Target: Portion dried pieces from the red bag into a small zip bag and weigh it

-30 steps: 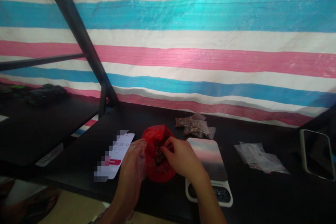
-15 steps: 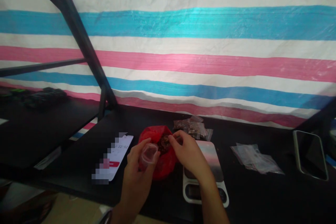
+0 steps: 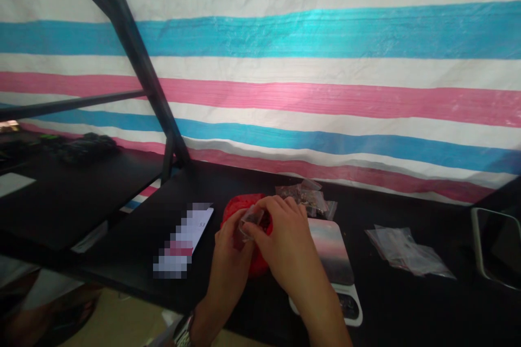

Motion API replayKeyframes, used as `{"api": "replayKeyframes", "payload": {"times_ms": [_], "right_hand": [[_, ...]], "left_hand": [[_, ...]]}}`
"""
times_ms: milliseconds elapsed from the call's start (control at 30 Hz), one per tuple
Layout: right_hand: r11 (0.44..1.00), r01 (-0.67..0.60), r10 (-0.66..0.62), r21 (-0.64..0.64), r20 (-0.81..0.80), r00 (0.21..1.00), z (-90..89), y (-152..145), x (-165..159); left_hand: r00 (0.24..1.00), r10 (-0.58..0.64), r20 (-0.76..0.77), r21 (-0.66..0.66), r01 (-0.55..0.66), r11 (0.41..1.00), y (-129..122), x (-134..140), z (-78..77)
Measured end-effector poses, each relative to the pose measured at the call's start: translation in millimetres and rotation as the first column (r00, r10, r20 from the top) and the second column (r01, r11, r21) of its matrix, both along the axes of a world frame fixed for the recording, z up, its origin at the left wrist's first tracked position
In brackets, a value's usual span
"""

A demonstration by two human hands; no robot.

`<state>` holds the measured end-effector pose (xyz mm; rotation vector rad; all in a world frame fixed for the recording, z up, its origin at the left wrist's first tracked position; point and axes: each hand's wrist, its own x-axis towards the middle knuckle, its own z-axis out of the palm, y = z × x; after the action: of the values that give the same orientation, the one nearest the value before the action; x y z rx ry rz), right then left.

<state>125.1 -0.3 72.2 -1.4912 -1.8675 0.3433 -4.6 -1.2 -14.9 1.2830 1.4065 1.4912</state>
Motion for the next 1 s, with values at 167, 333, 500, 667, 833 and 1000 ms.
{"api": "replayKeyframes", "payload": {"times_ms": [167,333,500,667,833,1000], "right_hand": [[0.993,-0.094,0.085,-0.077,-0.104,0.991,1.3,-2,-9],[0.990,-0.138,0.130,-0.024,-0.195,0.972,1.3,-1,-9],[0.999,-0.036,0.033,-0.017,-0.148,0.988,-3.8,10,10],[0.981,-0.026,0.045,-0.190,0.095,0.994,-30.8,33,12],[0.986,0.092,-0.036,-0.139,0.360,0.932,-51.0,55,-10],[0.986,0.059,0.001,-0.153,0.367,0.930,-54.5,60,-13]], "left_hand": [[0.996,-0.084,-0.024,0.011,0.084,0.996,0,-6,-10.9],[0.997,-0.068,0.035,0.009,0.068,0.998,-3,-10,-8.0],[0.995,0.042,0.089,-0.014,-0.041,0.999,-11,-17,7.8],[0.980,0.068,0.185,-0.084,-0.054,0.995,-33,-19,6.9],[0.989,0.046,0.140,-0.170,-0.021,0.985,-60,-4,-3.0],[0.993,0.009,0.119,-0.224,0.018,0.974,-70,8,-3.2]]}}
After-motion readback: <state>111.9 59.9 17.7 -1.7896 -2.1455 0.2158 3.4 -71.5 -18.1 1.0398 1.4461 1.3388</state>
